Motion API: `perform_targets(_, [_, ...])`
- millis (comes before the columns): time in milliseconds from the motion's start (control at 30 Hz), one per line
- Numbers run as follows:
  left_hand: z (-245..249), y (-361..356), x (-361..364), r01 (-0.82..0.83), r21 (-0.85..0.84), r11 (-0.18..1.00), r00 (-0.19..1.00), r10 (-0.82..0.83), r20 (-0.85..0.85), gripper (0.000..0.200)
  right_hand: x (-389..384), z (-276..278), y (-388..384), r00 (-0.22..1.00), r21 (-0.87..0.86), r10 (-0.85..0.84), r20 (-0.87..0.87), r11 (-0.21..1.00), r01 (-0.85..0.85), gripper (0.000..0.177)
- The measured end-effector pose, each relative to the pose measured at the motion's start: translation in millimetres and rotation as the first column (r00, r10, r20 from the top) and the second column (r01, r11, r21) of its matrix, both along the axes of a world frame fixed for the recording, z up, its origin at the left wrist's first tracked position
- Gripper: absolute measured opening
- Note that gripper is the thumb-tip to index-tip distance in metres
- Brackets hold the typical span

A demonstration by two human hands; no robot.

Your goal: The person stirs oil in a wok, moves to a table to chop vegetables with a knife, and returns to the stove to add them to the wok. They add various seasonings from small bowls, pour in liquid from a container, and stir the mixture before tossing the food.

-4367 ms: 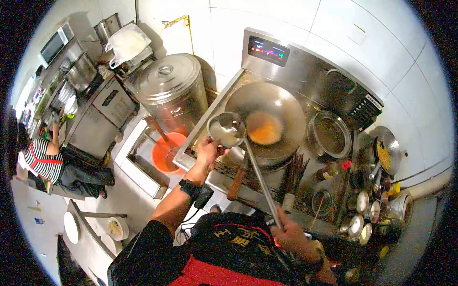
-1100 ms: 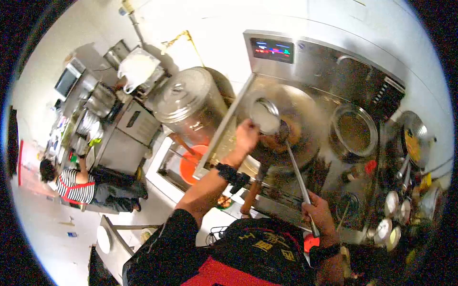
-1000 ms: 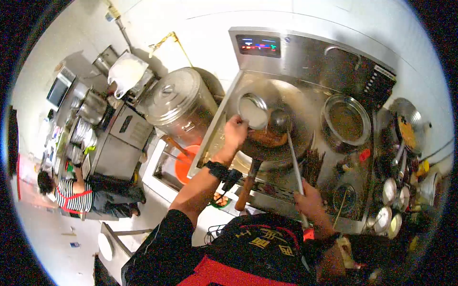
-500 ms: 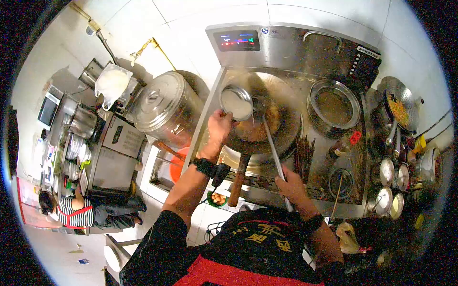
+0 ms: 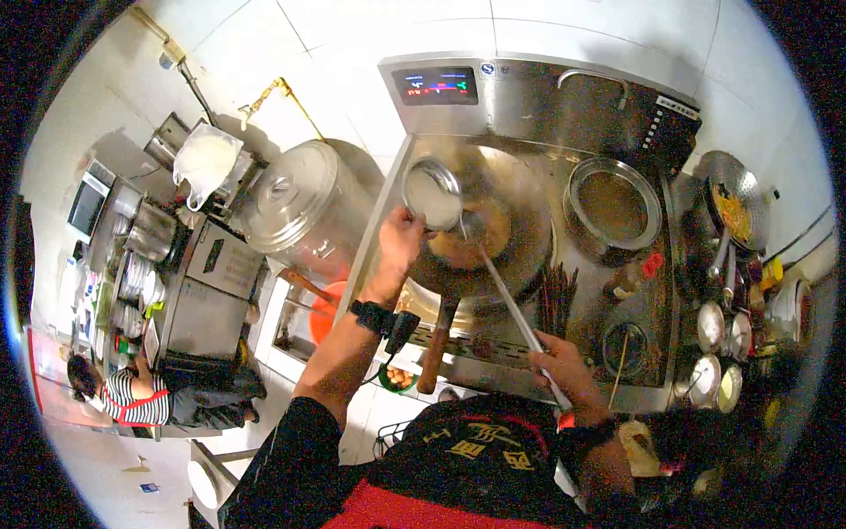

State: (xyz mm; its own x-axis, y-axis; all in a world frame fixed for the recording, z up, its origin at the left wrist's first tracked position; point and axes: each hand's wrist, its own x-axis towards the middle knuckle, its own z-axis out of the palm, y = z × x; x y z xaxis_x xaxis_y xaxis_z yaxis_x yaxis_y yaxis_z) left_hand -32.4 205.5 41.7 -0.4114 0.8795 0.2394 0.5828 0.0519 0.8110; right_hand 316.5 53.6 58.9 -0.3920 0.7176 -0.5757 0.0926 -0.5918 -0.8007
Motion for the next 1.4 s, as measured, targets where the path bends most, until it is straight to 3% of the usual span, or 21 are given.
perform_targets(67, [14.5,-9.8,6.1,0.065,0.028,0.997,0.975,-0.07,0.213,0.021,-0.2,8.0,2.4,0.999,-0.01,0.044,0.023,0.999,-0.044,0.056])
perform_targets(133, [38.1,-18.7,15.6,0.078,0.027,0.997,0.963,-0.082,0.257,0.021,-22.3,-11.5,5.4,0.982,0.343,0.029,0.184,0.935,-0.092,0.055])
perform_targets(167, [45.5,-20.1,18.9,0.084,0.027,0.996,0.948,-0.088,0.306,0.021,-40.5,-26.6,5.9,0.939,0.653,-0.067,0.338,0.735,-0.183,0.054])
perform_targets(200, [44.3,-18.5,20.0,0.091,0.03,0.995,0.948,-0.095,0.302,0.021,-43.2,-34.5,2.7,0.94,0.656,-0.074,0.334,0.734,-0.175,0.054])
perform_targets(267, [44.2,-16.0,20.9,0.058,0.136,0.989,0.937,-0.101,0.334,0.016,-56.6,-18.6,-3.0,0.971,0.335,0.013,0.239,0.938,-0.095,0.054])
perform_targets(400, [50.7,-19.3,20.0,0.041,0.131,0.99,0.944,-0.081,0.32,0.017,2.4,-13.7,-1.2,0.997,0.08,0.072,0.024,0.994,-0.074,0.057])
perform_targets(467, [46.9,-15.0,16.8,0.037,0.077,0.996,0.963,-0.057,0.264,0.016,-1.6,-5.5,-2.2,0.993,0.087,0.102,0.06,0.99,-0.107,0.056])
perform_targets(533, [47.1,-12.5,16.8,0.046,0.074,0.996,0.966,-0.063,0.252,0.016,-28.3,-30.6,3.0,0.94,0.559,-0.01,0.341,0.806,-0.195,0.052])
perform_targets(600, [49.1,-9.2,19.8,0.047,0.074,0.996,0.968,-0.064,0.243,0.016,-39.1,-63.4,2.2,0.889,0.566,-0.081,0.451,0.796,-0.215,0.05])
perform_targets(667, [51.1,-7.9,22.8,0.025,0.118,0.993,0.921,-0.069,0.384,0.016,-44.4,-37.2,-1.8,0.999,0.299,0.039,0.006,0.954,-0.039,0.05])
perform_targets(800, [56.2,-10.0,18.5,0.042,0.08,0.996,0.969,-0.06,0.24,0.016,-1.7,0.1,0.0,0.993,0.095,0.1,0.069,0.99,-0.106,0.049])
perform_targets(867, [45.9,-1.1,13.4,0.05,0.111,0.993,0.973,-0.074,0.219,0.016,-4.7,9.3,2.2,0.984,0.188,0.064,0.164,0.978,-0.094,0.053])
perform_targets(900, [41.0,1.4,12.6,0.054,0.112,0.992,0.973,-0.077,0.218,0.016,-19.7,-9.1,7.6,0.91,0.464,0.041,0.412,0.851,-0.248,0.053])
perform_targets(1000, [48.3,0.1,17.9,0.055,0.144,0.988,0.954,-0.095,0.285,0.018,-52.3,-48.6,4.7,0.905,0.502,-0.073,0.418,0.849,-0.163,0.053])
perform_targets(1033, [50.9,0.0,17.6,0.053,0.108,0.993,0.972,-0.076,0.222,0.018,-48.0,-59.6,5.8,0.959,0.566,-0.002,0.285,0.807,-0.167,0.054])
perform_targets(1067, [54.2,-0.3,17.1,0.047,0.073,0.996,0.986,-0.059,0.159,0.019,-36.6,-46.6,6.1,0.959,0.567,0.0,0.285,0.807,-0.168,0.054])
perform_targets(1133, [59.9,-2.8,20.4,0.05,0.113,0.992,0.966,-0.077,0.246,0.019,-5.7,-11.5,3.1,0.987,0.142,0.131,0.097,0.979,-0.144,0.056])
perform_targets(1200, [67.4,-7.9,21.4,0.051,0.147,0.988,0.939,-0.098,0.33,0.019,3.9,9.0,7.7,0.977,0.197,0.134,0.164,0.966,-0.166,0.056])
perform_targets(1267, [76.3,-10.2,20.6,0.016,0.07,0.997,1.0,-0.015,-0.02,0.018,-1.0,5.5,4.6,0.967,0.249,0.117,0.225,0.953,-0.173,0.057])
perform_targets(1333, [79.4,-9.8,20.8,0.033,0.089,0.995,0.998,-0.038,0.05,0.018,-31.4,-37.3,9.1,0.909,0.685,-0.132,0.397,0.702,-0.197,0.057])
perform_targets(1400, [79.9,-10.5,21.7,0.04,0.106,0.994,0.991,-0.053,0.123,0.018,-43.2,-72.7,7.1,0.874,0.754,-0.252,0.416,0.632,-0.177,0.057])
